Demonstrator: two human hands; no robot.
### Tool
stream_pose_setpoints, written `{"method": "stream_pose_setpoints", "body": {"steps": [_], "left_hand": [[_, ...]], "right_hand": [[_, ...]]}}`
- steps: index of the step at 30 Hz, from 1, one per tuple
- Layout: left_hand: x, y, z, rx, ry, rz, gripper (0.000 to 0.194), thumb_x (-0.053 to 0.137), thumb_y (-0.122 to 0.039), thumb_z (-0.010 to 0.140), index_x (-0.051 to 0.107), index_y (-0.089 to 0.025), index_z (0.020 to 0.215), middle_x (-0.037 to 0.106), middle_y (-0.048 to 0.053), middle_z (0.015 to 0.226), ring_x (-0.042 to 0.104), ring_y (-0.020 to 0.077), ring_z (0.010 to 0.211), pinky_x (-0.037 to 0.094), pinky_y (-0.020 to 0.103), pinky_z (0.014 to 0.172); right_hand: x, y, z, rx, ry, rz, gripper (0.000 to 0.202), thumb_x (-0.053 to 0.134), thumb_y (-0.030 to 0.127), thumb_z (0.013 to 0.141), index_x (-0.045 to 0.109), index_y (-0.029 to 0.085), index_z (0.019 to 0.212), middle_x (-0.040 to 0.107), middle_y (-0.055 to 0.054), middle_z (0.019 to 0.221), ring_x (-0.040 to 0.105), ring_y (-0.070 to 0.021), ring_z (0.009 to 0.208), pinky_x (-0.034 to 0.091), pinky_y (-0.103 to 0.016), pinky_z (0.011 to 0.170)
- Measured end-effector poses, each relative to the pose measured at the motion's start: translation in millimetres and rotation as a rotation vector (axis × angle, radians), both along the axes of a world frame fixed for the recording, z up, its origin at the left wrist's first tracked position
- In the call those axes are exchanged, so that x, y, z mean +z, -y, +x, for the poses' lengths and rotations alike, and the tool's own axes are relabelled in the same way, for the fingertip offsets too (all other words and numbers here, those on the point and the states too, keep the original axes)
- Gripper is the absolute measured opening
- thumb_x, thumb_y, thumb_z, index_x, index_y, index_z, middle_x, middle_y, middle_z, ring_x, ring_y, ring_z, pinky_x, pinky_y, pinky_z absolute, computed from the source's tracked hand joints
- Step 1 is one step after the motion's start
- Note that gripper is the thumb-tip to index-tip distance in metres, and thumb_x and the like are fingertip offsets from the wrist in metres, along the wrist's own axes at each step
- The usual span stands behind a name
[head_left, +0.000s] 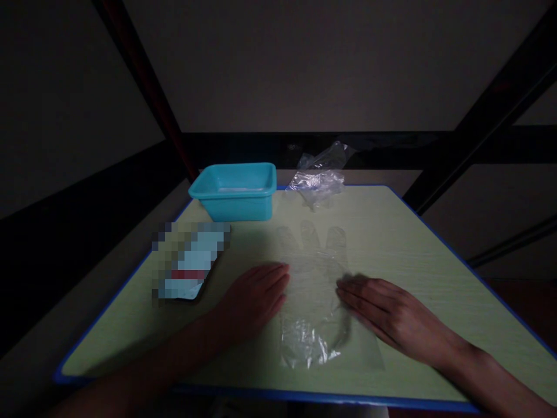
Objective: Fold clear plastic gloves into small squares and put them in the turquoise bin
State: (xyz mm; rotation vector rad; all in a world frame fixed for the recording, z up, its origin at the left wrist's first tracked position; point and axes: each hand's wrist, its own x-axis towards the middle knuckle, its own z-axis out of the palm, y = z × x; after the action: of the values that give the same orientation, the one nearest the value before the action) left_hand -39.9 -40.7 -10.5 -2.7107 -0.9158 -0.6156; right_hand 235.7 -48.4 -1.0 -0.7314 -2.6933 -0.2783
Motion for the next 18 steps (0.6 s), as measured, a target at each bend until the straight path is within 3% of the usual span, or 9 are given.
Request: {"method": "stream_pose_setpoints", "body": {"steps": [10,18], "left_hand": [[-7.1,-3.8,-4.1,-0.026,0.143,0.011,0.021,0.041,-0.015,0.09,0.061,-0.011,0.095,0.068,0.009,0.094,0.063,0.0188,0.087,0.055,0.033,0.077],[-8.4,-1.8,-8.0,0.119,0.199,-0.112,0.033,0.047,-0.02,0.086,0.048,-0.015,0.119,0.065,0.01,0.102,0.062,0.02,0.092,0.054,0.035,0.08]], "right_hand": [[1.9,-0.5,2.1,0.001,-0.02,-0.037,0.038,0.029,0.023,0.096,0.062,0.014,0.111,0.068,-0.008,0.108,0.063,-0.017,0.098,0.054,-0.033,0.084],[2.8,0.5,1.5,-0.004,-0.049,-0.033,0.036,0.031,0.024,0.096,0.062,0.014,0.111,0.069,-0.008,0.105,0.064,-0.0163,0.095,0.054,-0.032,0.082]]}}
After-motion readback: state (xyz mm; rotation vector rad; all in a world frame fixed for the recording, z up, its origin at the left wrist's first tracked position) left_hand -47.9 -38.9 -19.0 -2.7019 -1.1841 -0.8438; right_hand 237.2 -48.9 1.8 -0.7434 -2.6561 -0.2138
